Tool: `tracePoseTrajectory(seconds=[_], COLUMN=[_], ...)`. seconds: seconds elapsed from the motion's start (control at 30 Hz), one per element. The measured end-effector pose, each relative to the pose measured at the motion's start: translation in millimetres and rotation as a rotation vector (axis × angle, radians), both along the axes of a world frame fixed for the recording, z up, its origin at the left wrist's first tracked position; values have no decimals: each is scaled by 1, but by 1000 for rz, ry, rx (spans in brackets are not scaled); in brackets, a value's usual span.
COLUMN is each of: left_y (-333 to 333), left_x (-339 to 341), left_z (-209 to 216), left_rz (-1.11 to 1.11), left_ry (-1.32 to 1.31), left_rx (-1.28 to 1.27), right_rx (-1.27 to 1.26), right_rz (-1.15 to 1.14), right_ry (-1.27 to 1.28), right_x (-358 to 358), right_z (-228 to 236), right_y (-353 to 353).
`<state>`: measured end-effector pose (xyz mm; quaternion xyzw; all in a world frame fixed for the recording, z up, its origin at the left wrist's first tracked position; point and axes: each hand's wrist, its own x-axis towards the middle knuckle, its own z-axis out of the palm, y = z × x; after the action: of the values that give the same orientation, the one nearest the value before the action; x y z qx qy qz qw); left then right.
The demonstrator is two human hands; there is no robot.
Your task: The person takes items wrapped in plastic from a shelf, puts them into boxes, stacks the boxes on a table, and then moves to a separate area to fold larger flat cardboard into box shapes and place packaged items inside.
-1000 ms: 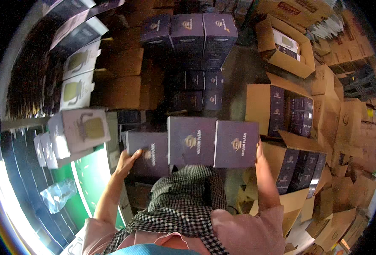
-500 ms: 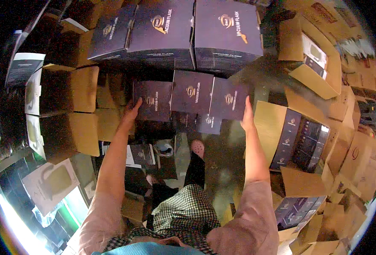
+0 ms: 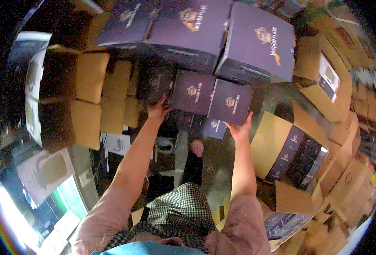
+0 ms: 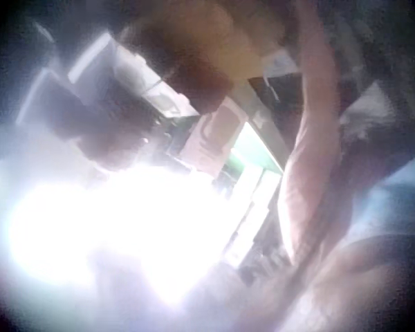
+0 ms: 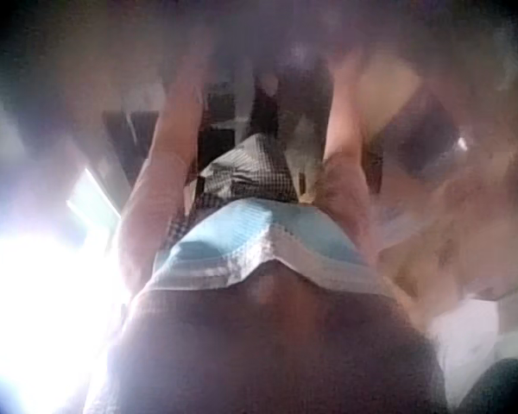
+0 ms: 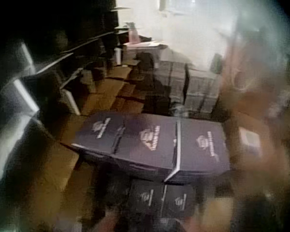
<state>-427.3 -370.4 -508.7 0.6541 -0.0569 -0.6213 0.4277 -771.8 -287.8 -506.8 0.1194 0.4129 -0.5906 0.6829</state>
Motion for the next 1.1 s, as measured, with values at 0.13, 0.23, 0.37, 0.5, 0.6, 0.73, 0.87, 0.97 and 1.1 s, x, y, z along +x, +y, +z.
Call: tracePoseTrajectory(seconds=[0.13, 0.23, 0.37, 0.5, 0.6, 0.73, 0.87, 0.97, 1.1], left_y=[44, 92, 209, 373, 447, 472, 351, 241, 200], left_x=[9, 7, 51, 163, 269, 438, 631, 731, 806], left_z=[23, 82, 157, 261, 299, 329, 414, 449, 447], left_rz=[-115, -713, -1189, -1073, -781, 44, 314, 512, 428], left_ry=[-181, -447, -526, -590, -755, -941, -964, -497, -81], left_rx=[8, -134, -228, -5, 163, 139, -180, -467, -557], right_rx=[115, 48, 133, 353, 311, 43, -402, -434, -457], right_rz=[-183, -365, 17, 464, 636, 889, 807, 653, 328], right_ry=[-95, -250, 247, 276, 281, 268, 340, 298, 225], right_x=[34, 1, 6, 74, 166, 352, 502, 581, 672], right_z=[17, -26, -63, -33, 16, 218, 371, 411, 398], right_y=[-7, 17, 84, 137, 172, 161, 119, 78, 60])
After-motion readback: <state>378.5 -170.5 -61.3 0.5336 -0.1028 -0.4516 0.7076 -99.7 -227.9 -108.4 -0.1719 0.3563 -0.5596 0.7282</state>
